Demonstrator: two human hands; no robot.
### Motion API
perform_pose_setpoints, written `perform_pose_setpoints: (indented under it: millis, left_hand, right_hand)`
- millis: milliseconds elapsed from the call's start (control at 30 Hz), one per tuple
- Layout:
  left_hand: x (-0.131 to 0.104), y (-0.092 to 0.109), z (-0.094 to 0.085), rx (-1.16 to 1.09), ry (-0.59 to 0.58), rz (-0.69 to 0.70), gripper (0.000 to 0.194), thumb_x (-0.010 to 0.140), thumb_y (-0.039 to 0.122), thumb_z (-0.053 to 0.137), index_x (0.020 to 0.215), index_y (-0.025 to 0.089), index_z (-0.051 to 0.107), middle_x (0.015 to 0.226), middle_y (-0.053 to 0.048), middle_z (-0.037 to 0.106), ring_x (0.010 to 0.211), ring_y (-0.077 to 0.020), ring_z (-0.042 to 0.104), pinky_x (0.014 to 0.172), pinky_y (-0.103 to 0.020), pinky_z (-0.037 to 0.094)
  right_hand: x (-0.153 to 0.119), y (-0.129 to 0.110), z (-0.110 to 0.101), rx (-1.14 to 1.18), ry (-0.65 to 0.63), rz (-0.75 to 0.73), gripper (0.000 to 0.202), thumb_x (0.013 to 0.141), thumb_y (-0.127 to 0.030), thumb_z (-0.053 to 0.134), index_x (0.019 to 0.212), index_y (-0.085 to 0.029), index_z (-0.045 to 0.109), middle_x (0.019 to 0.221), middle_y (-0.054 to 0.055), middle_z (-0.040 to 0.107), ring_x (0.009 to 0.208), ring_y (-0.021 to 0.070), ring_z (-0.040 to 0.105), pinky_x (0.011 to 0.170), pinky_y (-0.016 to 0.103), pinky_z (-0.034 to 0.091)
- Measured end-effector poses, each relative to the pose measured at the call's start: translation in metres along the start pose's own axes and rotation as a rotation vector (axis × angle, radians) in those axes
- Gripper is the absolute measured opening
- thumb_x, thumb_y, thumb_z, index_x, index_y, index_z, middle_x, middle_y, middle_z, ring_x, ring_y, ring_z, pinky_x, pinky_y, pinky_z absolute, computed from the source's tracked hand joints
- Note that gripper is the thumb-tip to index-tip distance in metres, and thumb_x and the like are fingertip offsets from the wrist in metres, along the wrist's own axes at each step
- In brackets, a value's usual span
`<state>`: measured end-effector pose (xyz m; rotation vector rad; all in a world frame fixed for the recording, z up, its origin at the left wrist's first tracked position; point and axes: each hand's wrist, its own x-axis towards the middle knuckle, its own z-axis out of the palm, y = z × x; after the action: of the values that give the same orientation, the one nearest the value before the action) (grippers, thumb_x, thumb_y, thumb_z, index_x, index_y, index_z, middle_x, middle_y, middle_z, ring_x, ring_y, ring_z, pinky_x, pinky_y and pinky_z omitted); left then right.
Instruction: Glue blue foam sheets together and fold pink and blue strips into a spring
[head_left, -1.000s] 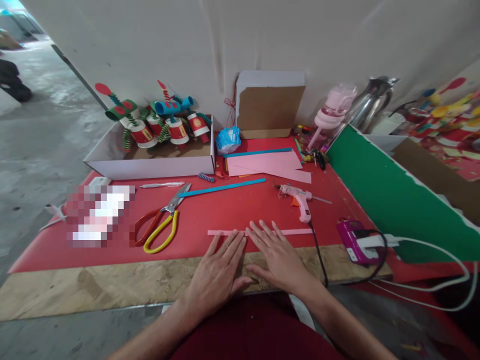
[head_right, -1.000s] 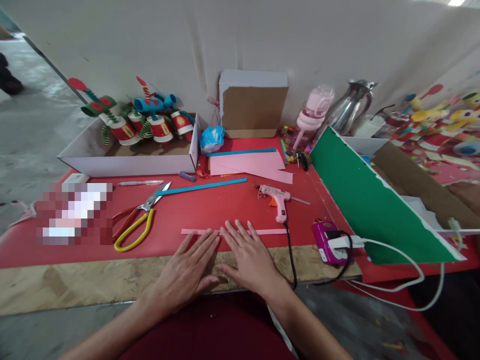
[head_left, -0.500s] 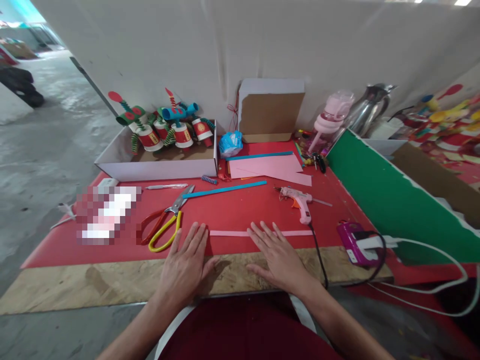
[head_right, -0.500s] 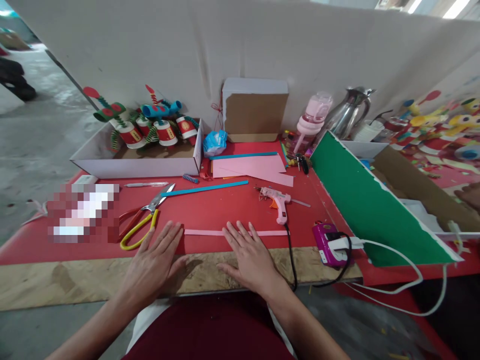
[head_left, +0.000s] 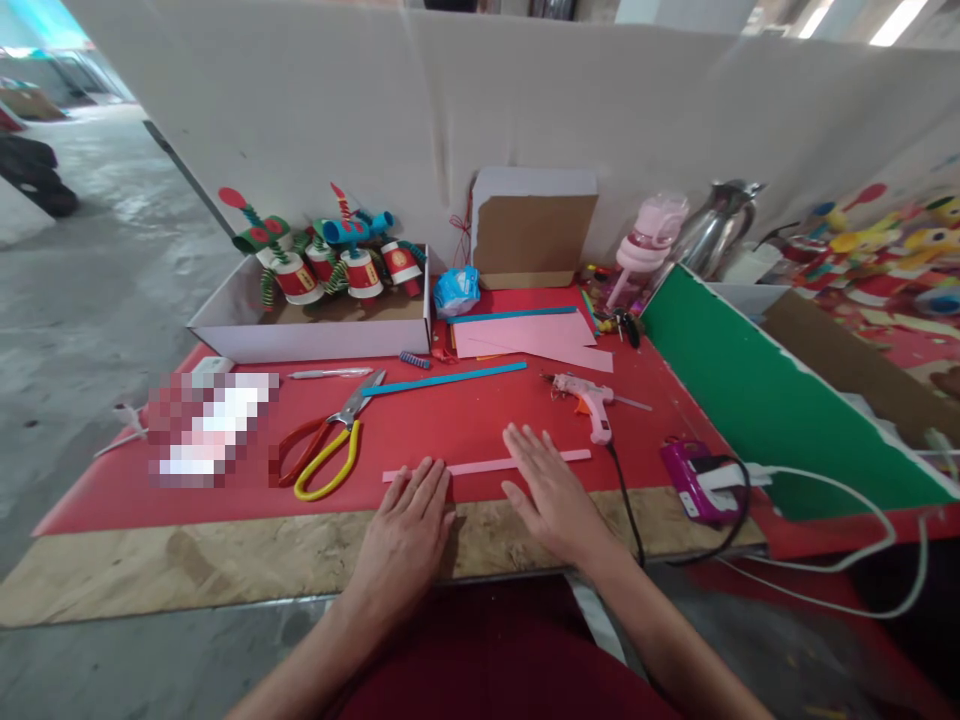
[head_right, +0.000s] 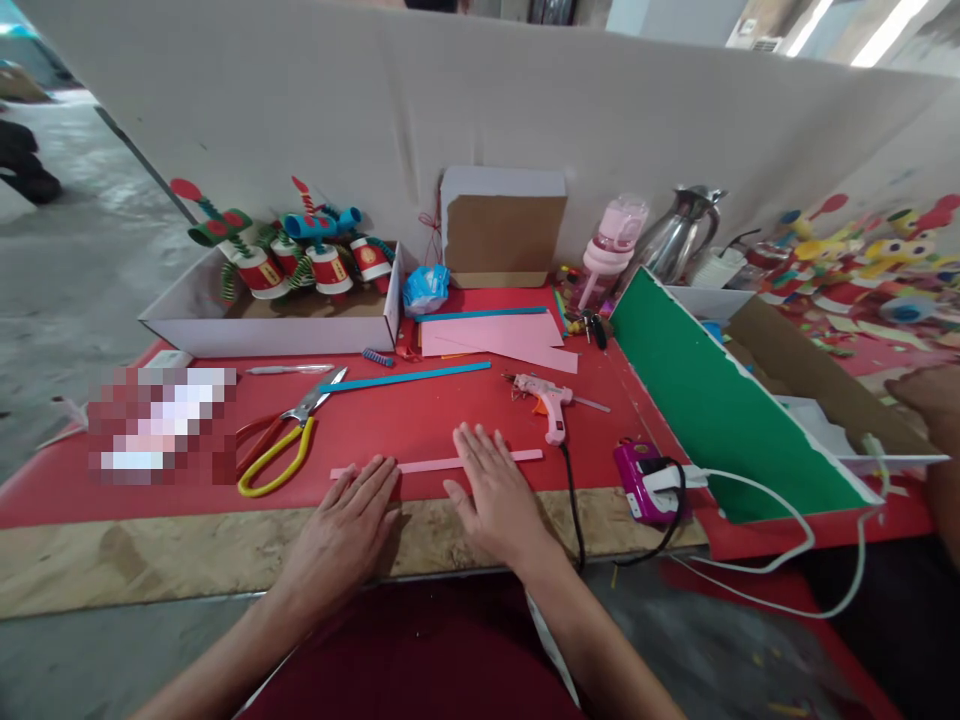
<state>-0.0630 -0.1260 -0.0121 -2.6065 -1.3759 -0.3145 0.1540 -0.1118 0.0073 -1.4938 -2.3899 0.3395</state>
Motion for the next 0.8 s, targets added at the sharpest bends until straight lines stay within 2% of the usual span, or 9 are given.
perform_pose_setpoints:
  millis: [67,167,300,567,800]
  left_hand:
    - [0.0,-0.001,-0.001,-0.016,-0.003,-0.008,0.043,0.096,0.023,0.03,0.128,0.007,0.053,0.135,-0.014,0.054,0.13,-0.026,0.045,0.109,-0.046,0.032]
    - [-0.001,-0.003,-0.002,-0.055,-0.01,-0.002,0.042,0.095,0.022,0.031,0.126,0.01,0.056,0.134,-0.013,0.055,0.129,-0.0268,0.045,0.109,-0.049,0.031]
    - [-0.004,-0.009,0.002,-0.067,0.019,0.064,0.044,0.092,0.019,0.033,0.131,0.014,0.053,0.135,-0.014,0.054,0.128,-0.0288,0.046,0.111,-0.052,0.026]
    - [-0.006,-0.013,0.007,-0.053,0.045,0.116,0.044,0.091,0.019,0.034,0.131,0.012,0.052,0.134,-0.016,0.054,0.126,-0.0319,0.048,0.109,-0.055,0.026]
    - [-0.011,-0.019,0.011,-0.061,0.084,0.115,0.046,0.092,0.022,0.036,0.136,0.013,0.045,0.136,-0.014,0.053,0.125,-0.0299,0.049,0.107,-0.05,0.03]
  right_hand:
    - [-0.001,-0.007,0.002,0.004,-0.045,-0.069,0.058,0.097,-0.034,0.032,0.15,-0.016,0.016,0.152,0.01,0.029,0.142,0.0218,0.02,0.115,0.047,0.024]
    - [0.001,-0.025,0.01,0.02,-0.158,-0.179,0.061,0.096,-0.042,0.034,0.148,-0.013,0.022,0.152,0.009,0.029,0.142,0.0207,0.02,0.117,0.043,0.022]
    - [0.002,-0.033,0.014,0.014,-0.203,-0.141,0.068,0.093,-0.053,0.035,0.146,-0.011,0.026,0.153,0.009,0.027,0.143,0.0212,0.018,0.118,0.041,0.017]
    - [-0.021,0.001,-0.005,-0.037,-0.197,0.016,0.063,0.095,-0.051,0.032,0.146,-0.013,0.029,0.153,0.008,0.027,0.143,0.0209,0.018,0.117,0.041,0.019]
    - [-0.038,0.036,-0.016,-0.11,-0.189,0.112,0.061,0.096,-0.045,0.033,0.147,-0.012,0.025,0.152,0.01,0.027,0.143,0.0224,0.017,0.116,0.045,0.023]
